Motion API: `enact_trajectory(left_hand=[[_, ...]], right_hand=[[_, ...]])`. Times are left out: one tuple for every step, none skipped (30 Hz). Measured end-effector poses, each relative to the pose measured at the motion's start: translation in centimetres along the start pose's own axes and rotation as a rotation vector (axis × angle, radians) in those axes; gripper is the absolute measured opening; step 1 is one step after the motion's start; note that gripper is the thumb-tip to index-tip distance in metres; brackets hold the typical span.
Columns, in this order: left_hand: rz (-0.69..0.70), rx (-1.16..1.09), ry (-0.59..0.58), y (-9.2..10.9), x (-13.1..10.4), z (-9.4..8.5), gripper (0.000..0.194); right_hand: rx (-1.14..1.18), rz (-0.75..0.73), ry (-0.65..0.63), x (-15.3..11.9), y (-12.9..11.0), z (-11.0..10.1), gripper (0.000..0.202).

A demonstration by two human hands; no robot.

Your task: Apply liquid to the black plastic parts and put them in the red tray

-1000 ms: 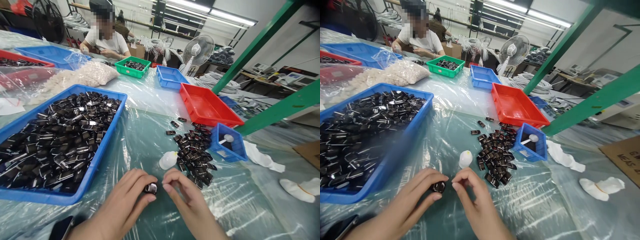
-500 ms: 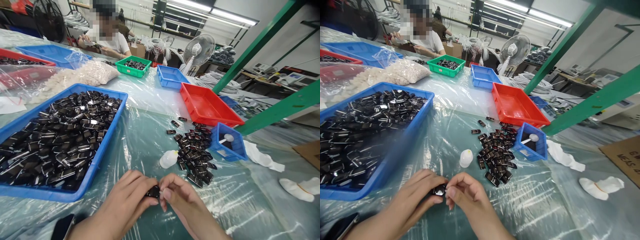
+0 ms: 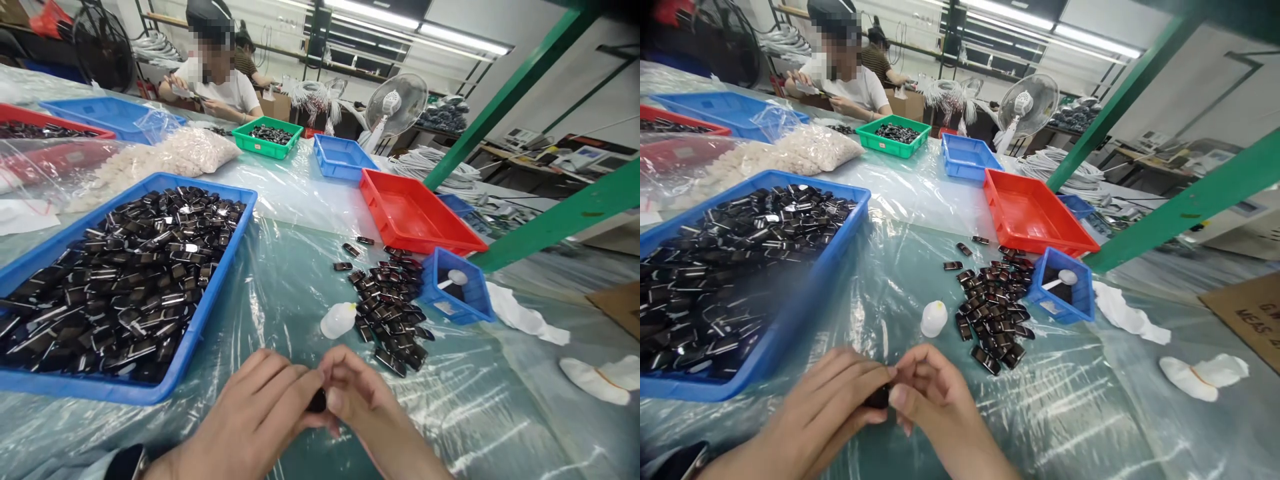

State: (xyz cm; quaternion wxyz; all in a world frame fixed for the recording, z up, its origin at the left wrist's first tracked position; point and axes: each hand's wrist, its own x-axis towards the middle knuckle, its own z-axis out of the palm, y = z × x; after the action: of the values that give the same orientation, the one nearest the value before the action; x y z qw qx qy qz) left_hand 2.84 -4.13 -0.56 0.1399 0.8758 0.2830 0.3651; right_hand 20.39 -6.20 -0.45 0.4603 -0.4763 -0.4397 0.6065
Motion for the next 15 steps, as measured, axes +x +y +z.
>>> enact_trajectory(left_hand=[[0.013, 0.078, 0.014, 0.1, 0.0, -0.9, 0.021], [0.001, 0.176, 0.047, 0.0, 0.0, -1.9, 0.025], [-0.039, 0.287, 0.097, -0.1, 0.1, -3.1, 0.03], [-0.145, 0.428, 0.2, -0.5, 0.2, -4.4, 0.034], [-0.261, 0.587, 0.292, -1.0, 0.4, -5.5, 0.035], [-0.361, 0.73, 0.357, -1.5, 0.6, -6.5, 0.038], [-0.445, 0.814, 0.379, -2.0, 0.9, -7.1, 0.043], [-0.495, 0.86, 0.348, -2.5, 1.2, -7.4, 0.048], [-0.504, 0.868, 0.296, -2.8, 1.4, -7.4, 0.052], [-0.477, 0.843, 0.244, -2.9, 1.6, -6.9, 0.053], [-0.416, 0.797, 0.204, -2.7, 1.7, -6.2, 0.052], [-0.349, 0.729, 0.17, -2.4, 1.7, -5.3, 0.047], [-0.281, 0.648, 0.143, -2.0, 1.8, -4.2, 0.041], [-0.238, 0.554, 0.091, -1.6, 1.9, -3.0, 0.033], [-0.236, 0.454, 0.014, -1.1, 2.1, -1.7, 0.026]], right_hand=[[-0.059, -0.081, 0.064, 0.0, 0.0, -0.4, 0.034], [-0.121, -0.17, 0.141, 0.0, 0.0, -0.8, 0.031], [-0.185, -0.255, 0.223, 0.2, 0.0, -1.3, 0.029], [-0.246, -0.328, 0.302, 0.5, 0.0, -1.8, 0.029], [-0.302, -0.381, 0.368, 1.0, 0.0, -2.2, 0.036], [-0.355, -0.403, 0.401, 1.5, 0.0, -2.5, 0.048], [-0.401, -0.404, 0.406, 2.2, 0.1, -2.7, 0.059], [-0.435, -0.396, 0.393, 2.8, 0.1, -2.8, 0.065], [-0.462, -0.379, 0.364, 3.4, 0.1, -2.8, 0.062], [-0.48, -0.364, 0.34, 3.8, 0.1, -2.8, 0.052], [-0.49, -0.353, 0.321, 4.2, 0.0, -2.8, 0.04], [-0.494, -0.349, 0.312, 4.4, -0.1, -2.9, 0.03], [-0.49, -0.356, 0.318, 4.4, -0.4, -3.2, 0.024], [-0.479, -0.37, 0.337, 4.3, -0.7, -3.5, 0.023], [-0.463, -0.39, 0.364, 4.1, -1.1, -3.9, 0.024]])
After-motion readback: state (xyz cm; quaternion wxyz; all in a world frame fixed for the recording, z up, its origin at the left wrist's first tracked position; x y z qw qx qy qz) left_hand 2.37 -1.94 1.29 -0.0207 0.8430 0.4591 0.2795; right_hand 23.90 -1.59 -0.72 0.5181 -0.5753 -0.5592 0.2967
